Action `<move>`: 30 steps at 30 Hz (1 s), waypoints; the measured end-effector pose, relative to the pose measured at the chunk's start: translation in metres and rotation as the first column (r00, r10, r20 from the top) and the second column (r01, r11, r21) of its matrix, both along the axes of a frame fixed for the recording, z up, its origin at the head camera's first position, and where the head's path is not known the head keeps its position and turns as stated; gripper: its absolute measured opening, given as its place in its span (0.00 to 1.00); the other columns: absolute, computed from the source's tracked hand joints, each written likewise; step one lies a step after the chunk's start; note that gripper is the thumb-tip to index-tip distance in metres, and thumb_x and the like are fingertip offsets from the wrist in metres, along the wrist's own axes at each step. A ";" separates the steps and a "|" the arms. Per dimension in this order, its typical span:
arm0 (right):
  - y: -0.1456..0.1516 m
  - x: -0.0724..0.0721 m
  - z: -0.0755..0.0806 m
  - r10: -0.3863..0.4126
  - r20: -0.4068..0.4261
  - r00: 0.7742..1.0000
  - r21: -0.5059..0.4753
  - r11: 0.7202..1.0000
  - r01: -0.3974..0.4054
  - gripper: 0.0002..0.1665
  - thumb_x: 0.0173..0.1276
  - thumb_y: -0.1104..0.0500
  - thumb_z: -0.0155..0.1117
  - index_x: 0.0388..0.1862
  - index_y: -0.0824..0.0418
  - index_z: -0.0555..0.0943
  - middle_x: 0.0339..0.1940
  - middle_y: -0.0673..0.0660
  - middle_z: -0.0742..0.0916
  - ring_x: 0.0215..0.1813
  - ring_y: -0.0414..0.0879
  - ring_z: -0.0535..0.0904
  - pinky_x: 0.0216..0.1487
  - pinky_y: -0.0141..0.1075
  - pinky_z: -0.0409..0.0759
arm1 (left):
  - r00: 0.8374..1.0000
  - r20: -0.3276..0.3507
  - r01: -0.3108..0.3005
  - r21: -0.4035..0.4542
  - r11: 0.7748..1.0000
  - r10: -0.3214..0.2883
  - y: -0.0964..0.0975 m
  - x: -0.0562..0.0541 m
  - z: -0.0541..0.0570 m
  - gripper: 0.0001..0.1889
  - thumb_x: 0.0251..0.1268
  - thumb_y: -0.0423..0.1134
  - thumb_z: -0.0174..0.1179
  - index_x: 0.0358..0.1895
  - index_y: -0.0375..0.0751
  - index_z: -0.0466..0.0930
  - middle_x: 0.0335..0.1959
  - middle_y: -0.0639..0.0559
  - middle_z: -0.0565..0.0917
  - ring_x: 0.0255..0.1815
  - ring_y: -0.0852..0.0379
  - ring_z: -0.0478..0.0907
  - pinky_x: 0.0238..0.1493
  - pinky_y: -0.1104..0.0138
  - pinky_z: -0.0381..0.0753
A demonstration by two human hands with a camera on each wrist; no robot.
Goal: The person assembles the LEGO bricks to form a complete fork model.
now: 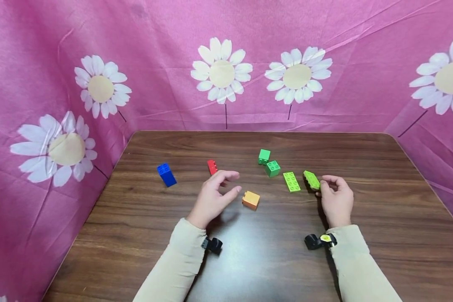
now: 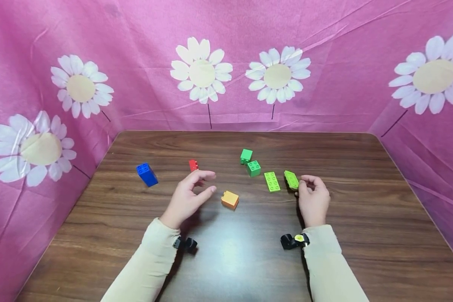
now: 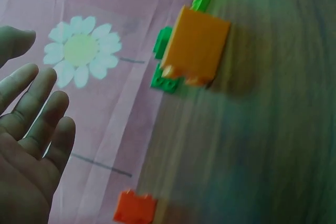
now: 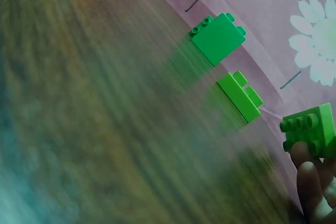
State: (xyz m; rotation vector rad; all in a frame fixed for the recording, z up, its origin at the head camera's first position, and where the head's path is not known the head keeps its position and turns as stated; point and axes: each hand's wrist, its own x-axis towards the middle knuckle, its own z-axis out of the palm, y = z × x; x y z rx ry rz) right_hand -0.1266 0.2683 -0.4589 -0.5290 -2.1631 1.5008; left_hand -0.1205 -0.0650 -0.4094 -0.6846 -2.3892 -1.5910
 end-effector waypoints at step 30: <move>0.003 0.002 -0.001 0.070 0.039 0.997 0.087 0.994 -0.073 0.17 0.63 0.61 0.74 0.48 0.67 0.83 0.33 0.39 0.83 0.34 0.27 0.78 0.33 0.19 0.74 | 0.990 0.110 0.090 -0.073 0.993 -0.082 0.110 0.018 -0.021 0.14 0.65 0.37 0.66 0.52 0.38 0.82 0.47 0.46 0.85 0.48 0.54 0.84 0.53 0.73 0.79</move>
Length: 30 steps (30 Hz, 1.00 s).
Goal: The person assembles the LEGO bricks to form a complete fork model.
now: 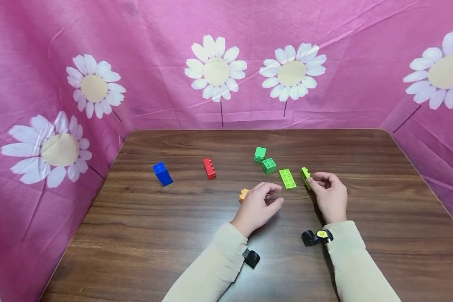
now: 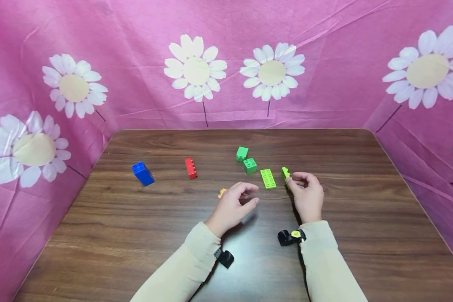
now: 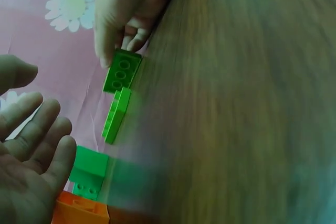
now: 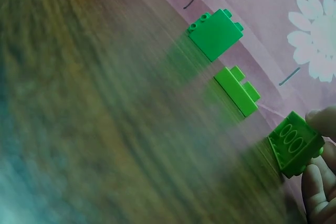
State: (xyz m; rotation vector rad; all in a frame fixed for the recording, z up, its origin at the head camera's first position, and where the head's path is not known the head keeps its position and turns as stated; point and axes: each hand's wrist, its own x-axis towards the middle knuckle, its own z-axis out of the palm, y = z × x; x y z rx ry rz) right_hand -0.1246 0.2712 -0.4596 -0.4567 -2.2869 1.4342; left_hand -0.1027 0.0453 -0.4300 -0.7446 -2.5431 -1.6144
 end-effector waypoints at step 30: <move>0.000 0.000 0.001 0.059 0.108 0.992 0.236 0.968 -0.083 0.21 0.60 0.58 0.77 0.49 0.67 0.84 0.45 0.61 0.81 0.43 0.48 0.76 0.41 0.27 0.69 | 0.982 0.123 -0.147 0.018 0.989 0.144 0.053 -0.005 -0.021 0.21 0.65 0.37 0.64 0.60 0.40 0.76 0.53 0.47 0.79 0.54 0.57 0.78 0.55 0.75 0.75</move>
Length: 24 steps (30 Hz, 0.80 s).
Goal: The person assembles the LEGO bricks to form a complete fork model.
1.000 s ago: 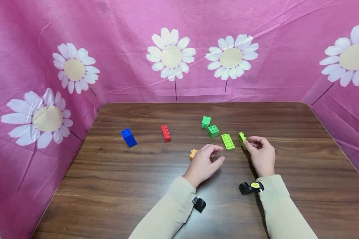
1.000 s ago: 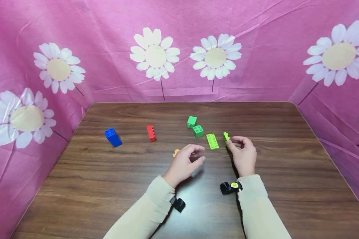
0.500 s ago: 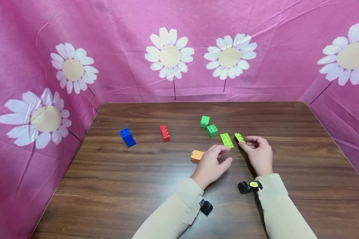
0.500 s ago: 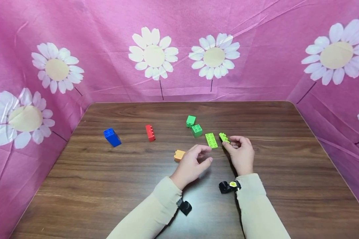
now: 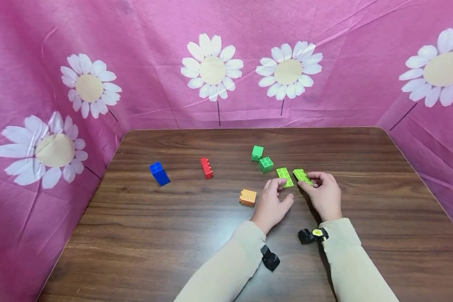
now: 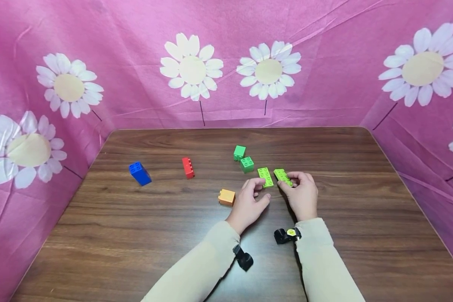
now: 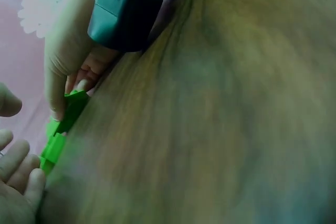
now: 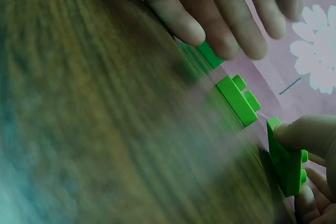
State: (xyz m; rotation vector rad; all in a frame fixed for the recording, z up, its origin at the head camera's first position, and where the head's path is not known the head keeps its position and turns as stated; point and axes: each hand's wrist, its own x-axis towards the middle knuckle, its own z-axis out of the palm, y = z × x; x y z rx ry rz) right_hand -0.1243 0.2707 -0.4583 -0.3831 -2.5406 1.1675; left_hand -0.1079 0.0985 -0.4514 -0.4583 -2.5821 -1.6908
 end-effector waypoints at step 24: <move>-0.002 0.001 -0.001 0.031 0.000 1.000 0.069 0.997 -0.031 0.21 0.59 0.59 0.77 0.48 0.68 0.83 0.43 0.63 0.80 0.43 0.54 0.76 0.42 0.41 0.68 | 0.989 -0.012 -0.143 -0.269 0.952 0.146 0.021 -0.036 -0.001 0.34 0.60 0.44 0.69 0.69 0.44 0.70 0.66 0.50 0.74 0.66 0.52 0.71 0.61 0.59 0.69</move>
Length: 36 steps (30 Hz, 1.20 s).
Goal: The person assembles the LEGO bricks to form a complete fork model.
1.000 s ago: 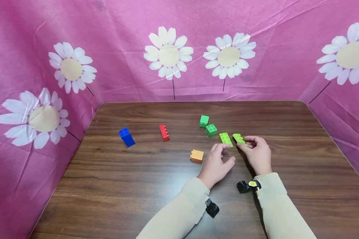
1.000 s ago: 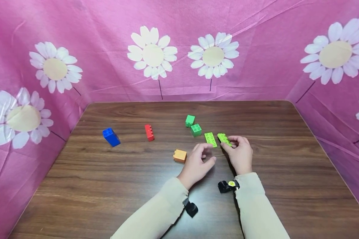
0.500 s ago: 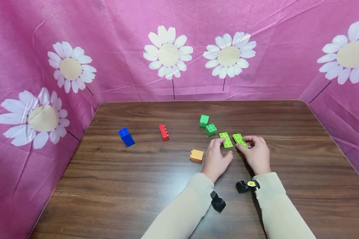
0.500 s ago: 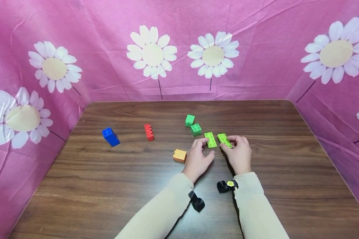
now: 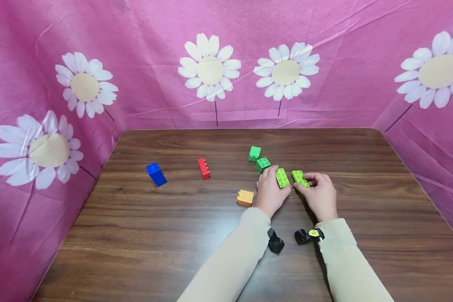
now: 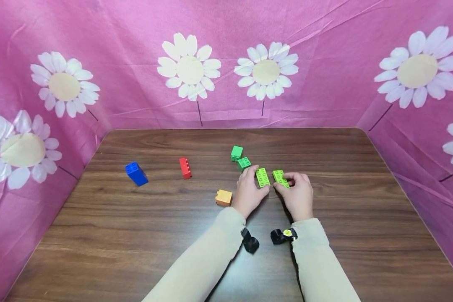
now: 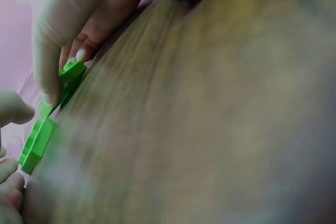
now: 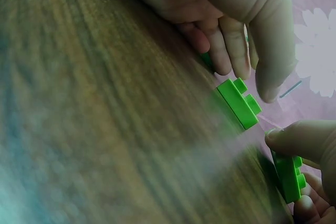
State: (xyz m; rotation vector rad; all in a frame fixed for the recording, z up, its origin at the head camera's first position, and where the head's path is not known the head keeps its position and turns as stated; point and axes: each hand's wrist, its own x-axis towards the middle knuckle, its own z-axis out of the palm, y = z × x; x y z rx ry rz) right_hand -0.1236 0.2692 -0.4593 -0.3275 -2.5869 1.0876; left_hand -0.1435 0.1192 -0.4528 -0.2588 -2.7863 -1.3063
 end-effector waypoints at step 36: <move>0.003 0.003 0.002 0.077 0.044 0.996 0.109 0.991 -0.081 0.23 0.59 0.59 0.75 0.52 0.67 0.82 0.43 0.63 0.82 0.42 0.56 0.77 0.42 0.45 0.70 | 0.986 0.058 0.164 -0.130 0.978 -0.157 -0.012 -0.011 0.002 0.30 0.62 0.34 0.66 0.69 0.49 0.72 0.65 0.56 0.76 0.67 0.55 0.70 0.66 0.61 0.67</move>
